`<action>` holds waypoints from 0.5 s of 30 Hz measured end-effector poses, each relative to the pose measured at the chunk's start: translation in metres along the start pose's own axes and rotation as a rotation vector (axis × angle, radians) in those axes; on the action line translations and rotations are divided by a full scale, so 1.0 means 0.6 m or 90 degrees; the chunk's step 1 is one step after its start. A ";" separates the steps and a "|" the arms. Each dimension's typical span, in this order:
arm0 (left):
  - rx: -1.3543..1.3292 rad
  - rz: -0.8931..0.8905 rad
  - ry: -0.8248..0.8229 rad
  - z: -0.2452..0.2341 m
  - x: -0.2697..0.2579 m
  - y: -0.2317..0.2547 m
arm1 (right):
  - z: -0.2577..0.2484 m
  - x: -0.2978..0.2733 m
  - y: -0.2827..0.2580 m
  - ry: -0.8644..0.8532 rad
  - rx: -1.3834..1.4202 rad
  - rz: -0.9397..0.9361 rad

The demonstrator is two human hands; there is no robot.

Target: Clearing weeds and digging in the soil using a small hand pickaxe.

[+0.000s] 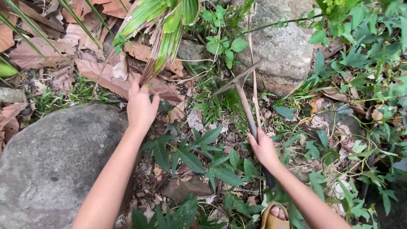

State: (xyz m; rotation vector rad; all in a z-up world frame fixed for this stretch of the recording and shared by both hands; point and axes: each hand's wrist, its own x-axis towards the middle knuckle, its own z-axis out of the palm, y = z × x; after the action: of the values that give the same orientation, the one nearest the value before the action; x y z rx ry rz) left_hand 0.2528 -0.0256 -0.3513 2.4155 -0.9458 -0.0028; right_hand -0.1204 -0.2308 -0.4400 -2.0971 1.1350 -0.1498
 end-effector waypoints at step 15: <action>0.314 -0.065 -0.096 -0.022 -0.035 0.102 | -0.234 -0.138 -0.027 -0.097 0.140 0.270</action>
State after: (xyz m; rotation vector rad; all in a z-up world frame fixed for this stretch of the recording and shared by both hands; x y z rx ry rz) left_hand 0.2009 -0.0434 -0.3144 2.9518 -0.9779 0.0122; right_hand -0.2180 -0.2388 -0.3090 -1.6090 1.3734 0.0834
